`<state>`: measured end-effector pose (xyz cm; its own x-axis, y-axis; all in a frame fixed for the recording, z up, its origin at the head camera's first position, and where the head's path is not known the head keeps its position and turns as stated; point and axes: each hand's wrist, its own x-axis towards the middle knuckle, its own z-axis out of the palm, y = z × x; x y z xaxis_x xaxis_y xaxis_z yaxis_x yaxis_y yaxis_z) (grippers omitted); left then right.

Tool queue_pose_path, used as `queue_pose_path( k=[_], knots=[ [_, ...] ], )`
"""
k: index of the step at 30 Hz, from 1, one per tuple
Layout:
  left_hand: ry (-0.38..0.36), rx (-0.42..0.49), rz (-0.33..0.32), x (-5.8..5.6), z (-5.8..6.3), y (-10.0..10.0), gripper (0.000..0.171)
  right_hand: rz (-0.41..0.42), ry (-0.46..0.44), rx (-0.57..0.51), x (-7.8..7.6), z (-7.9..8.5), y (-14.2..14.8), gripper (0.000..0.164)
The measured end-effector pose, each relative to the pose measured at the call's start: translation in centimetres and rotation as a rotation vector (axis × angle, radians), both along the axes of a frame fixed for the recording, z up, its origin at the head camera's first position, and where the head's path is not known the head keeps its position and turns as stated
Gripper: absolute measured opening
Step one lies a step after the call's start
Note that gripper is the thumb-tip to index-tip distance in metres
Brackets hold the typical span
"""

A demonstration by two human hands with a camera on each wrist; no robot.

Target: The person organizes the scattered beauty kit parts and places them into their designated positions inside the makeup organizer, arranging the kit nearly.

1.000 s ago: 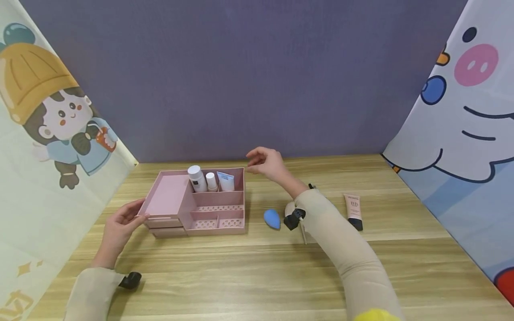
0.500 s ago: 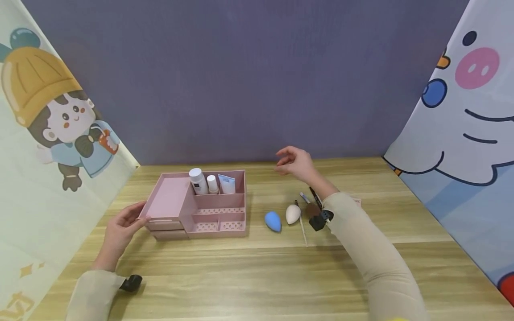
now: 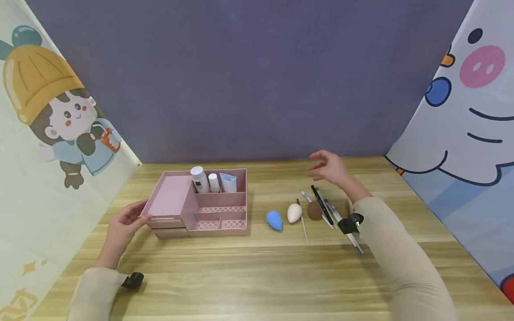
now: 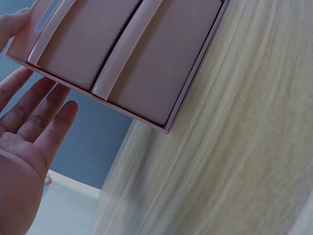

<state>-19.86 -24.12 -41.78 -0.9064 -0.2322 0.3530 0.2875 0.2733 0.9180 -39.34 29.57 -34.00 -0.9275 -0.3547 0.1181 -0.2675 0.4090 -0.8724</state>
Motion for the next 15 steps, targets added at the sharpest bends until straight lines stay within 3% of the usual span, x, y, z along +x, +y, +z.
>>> queue_pose_path(
  k=[15],
  knots=[
    [0.015,0.019,-0.018,0.1,-0.1,0.0,0.046,-0.032,-0.127,0.108,-0.5,-2.5,6.7,0.07]
  ],
)
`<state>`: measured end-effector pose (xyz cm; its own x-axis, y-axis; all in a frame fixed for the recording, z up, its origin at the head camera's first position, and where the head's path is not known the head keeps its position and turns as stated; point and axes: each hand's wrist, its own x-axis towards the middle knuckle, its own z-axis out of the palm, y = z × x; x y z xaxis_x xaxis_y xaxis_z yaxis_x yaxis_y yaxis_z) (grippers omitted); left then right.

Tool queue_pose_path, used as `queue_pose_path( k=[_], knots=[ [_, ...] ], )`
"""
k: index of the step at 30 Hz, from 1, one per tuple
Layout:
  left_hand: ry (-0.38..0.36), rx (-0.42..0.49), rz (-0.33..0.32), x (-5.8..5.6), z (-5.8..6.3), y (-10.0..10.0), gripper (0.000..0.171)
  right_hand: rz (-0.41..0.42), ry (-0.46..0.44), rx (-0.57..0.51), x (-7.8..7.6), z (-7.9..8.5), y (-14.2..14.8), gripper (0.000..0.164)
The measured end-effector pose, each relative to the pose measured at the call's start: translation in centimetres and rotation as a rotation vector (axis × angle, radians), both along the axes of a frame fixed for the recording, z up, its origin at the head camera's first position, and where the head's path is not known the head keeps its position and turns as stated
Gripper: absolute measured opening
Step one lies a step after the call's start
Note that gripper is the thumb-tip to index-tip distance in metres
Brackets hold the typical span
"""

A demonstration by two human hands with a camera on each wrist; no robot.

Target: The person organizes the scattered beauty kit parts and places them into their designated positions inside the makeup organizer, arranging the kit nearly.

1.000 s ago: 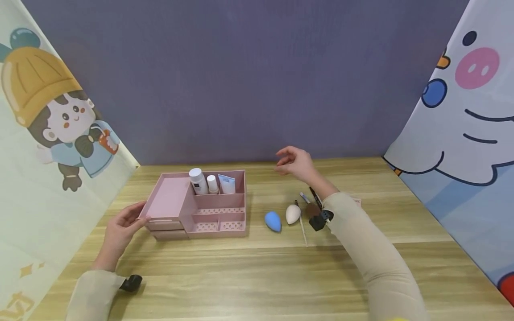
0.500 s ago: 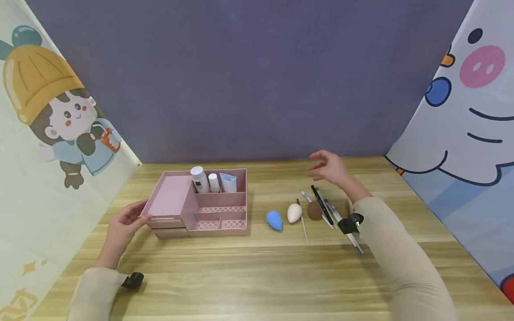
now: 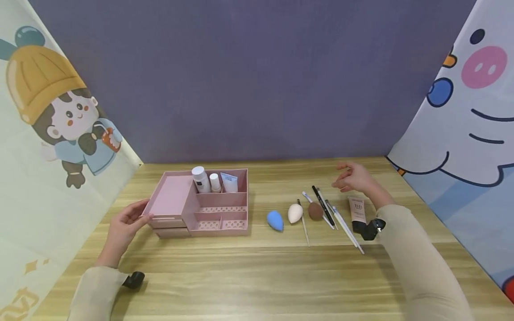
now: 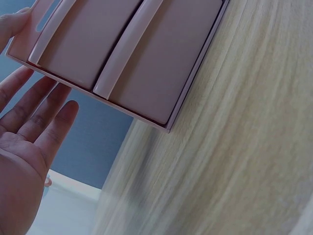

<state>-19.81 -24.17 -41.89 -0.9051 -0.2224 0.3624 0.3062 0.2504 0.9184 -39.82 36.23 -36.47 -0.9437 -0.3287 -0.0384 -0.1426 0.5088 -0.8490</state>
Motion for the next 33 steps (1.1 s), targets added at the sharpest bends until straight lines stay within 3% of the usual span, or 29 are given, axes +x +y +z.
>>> queue_pose_path(
  k=[9,16,27,33],
  knots=[
    [0.003,-0.002,0.002,0.0,-0.1,0.3,0.046,-0.014,-0.106,0.151,-0.1,-1.3,3.9,0.07],
    [0.0,-0.024,0.01,-0.1,-0.1,0.4,0.046,-0.013,-0.232,0.241,-0.1,-2.1,5.8,0.081],
    [-0.022,-0.04,0.037,-0.4,-0.1,0.7,0.045,-0.019,-0.387,0.25,-0.4,-3.3,7.1,0.082],
    [-0.015,-0.029,0.026,-0.4,-0.1,0.8,0.045,-0.037,-0.442,0.172,-0.5,-3.9,7.6,0.066]
  ],
)
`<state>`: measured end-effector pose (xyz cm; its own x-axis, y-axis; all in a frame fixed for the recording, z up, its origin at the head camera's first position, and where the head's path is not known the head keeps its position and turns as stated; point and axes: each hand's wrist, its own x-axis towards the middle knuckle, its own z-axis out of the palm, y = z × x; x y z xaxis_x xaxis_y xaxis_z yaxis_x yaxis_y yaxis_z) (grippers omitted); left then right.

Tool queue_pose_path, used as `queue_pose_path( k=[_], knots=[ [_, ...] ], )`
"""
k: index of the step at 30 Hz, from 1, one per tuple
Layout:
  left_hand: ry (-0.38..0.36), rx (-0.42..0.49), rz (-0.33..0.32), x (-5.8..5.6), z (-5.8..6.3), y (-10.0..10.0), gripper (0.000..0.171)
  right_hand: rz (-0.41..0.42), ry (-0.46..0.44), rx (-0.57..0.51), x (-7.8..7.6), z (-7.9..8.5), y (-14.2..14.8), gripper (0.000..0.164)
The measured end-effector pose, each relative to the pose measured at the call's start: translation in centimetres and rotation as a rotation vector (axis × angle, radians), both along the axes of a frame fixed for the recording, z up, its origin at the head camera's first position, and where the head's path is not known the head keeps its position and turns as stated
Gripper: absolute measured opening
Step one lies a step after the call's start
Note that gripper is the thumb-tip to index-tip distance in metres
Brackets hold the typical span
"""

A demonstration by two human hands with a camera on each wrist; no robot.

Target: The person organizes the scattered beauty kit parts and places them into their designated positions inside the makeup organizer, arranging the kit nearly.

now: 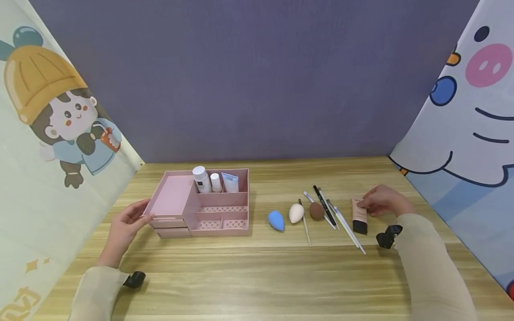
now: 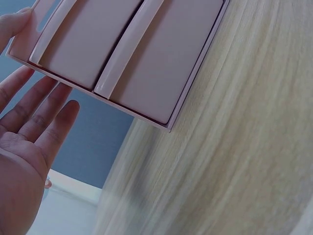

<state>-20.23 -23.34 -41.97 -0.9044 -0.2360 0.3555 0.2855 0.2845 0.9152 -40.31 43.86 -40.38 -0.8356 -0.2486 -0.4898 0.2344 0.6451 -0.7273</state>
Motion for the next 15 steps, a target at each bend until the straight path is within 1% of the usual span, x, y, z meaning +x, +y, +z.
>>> queue_pose_path(
  k=[3,5,8,12,15],
  knots=[
    [0.002,0.003,-0.002,0.0,0.0,0.0,0.045,-0.023,-0.009,-0.032,-0.1,-0.1,0.0,0.056],
    [0.002,0.0,-0.001,0.0,0.0,0.0,0.045,-0.032,-0.007,-0.049,-0.2,-0.2,0.0,0.053],
    [0.0,0.003,-0.003,0.0,0.1,0.0,0.045,-0.044,0.028,-0.051,-0.5,-0.2,0.0,0.053],
    [-0.001,0.011,0.0,-0.1,0.1,0.1,0.045,-0.055,0.092,-0.036,-1.0,0.0,0.0,0.057],
    [0.0,0.006,0.002,-0.1,0.1,0.1,0.045,-0.039,0.133,-0.044,-1.0,0.5,-0.1,0.057]
  ],
)
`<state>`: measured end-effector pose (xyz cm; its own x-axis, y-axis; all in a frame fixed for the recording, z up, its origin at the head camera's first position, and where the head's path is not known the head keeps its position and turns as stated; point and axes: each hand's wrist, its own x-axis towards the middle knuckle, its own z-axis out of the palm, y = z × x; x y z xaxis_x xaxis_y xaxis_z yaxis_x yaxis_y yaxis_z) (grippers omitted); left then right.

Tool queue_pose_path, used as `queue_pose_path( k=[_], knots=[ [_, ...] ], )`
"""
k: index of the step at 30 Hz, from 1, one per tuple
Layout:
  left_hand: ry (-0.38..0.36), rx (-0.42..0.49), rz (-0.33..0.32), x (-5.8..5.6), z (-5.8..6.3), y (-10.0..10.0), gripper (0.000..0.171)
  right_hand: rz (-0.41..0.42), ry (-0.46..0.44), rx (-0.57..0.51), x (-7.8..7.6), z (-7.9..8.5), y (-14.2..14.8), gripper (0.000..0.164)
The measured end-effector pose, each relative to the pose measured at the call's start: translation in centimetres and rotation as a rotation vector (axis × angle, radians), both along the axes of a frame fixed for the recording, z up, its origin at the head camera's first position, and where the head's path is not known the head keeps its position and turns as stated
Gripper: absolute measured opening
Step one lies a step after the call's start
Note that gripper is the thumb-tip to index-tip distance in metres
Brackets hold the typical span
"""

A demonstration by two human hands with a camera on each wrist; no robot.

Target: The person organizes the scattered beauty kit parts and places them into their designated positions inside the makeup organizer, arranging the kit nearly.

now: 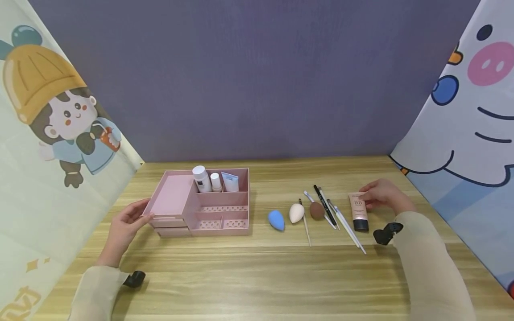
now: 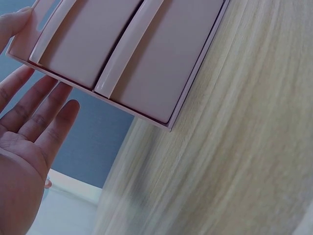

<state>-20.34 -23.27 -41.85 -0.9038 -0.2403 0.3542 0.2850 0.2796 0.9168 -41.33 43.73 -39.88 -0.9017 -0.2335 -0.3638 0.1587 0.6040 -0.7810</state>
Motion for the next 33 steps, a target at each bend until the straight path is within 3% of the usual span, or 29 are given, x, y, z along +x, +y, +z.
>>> queue_pose_path(
  k=[6,19,33],
  knots=[
    [0.006,-0.015,-0.001,0.1,0.1,0.0,0.045,0.035,0.111,-0.019,0.2,1.4,-1.1,0.052],
    [0.008,-0.019,0.009,0.1,-0.1,0.0,0.045,-0.034,0.423,-0.025,1.2,4.4,-5.0,0.04],
    [-0.002,-0.018,-0.012,0.2,0.2,0.1,0.046,-0.145,0.621,0.024,2.9,7.1,-8.6,0.025]
  ],
)
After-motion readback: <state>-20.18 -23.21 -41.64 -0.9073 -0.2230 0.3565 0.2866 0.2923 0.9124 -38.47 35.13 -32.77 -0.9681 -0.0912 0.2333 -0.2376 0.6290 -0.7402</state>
